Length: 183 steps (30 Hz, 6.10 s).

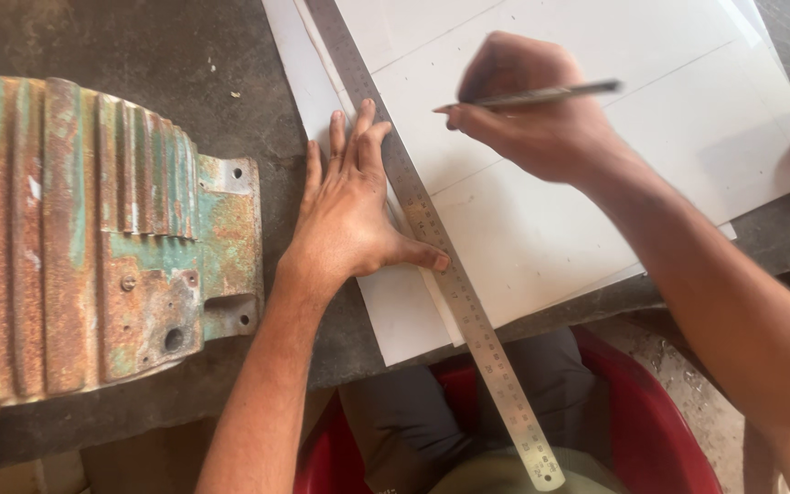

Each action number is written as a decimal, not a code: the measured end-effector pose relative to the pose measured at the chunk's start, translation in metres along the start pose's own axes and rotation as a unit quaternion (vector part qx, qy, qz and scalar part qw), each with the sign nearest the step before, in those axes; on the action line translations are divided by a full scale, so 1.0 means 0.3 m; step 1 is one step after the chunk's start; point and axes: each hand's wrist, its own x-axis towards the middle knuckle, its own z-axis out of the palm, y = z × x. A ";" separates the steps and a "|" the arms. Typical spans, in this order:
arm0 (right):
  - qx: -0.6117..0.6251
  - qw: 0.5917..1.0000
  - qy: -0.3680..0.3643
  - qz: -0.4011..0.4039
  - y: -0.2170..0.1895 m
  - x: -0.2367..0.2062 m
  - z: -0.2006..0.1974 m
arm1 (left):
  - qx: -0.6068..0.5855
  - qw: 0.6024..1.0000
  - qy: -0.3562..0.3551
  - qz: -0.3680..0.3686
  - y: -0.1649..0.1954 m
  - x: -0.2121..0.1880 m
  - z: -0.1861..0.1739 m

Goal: The person sits at a workbench and draws straight lines on white plastic sheets using a steel ruler and a pencil, holding each sheet steady with one hand while a rusty motor housing weights the edge. They reposition the ruler repeatedly to mark a series of parallel lines across the sheets.

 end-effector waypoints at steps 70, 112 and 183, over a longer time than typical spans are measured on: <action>0.049 0.997 -0.018 -0.057 0.011 -0.015 0.061 | 0.006 1.000 -0.002 0.026 -0.031 0.010 0.017; -0.186 0.980 -0.014 -0.064 0.027 -0.567 0.124 | -0.030 0.996 0.069 0.055 -0.059 0.010 0.079; -0.196 0.979 -0.041 -0.040 0.019 -0.550 0.125 | -0.035 0.997 0.064 0.036 -0.043 0.010 0.058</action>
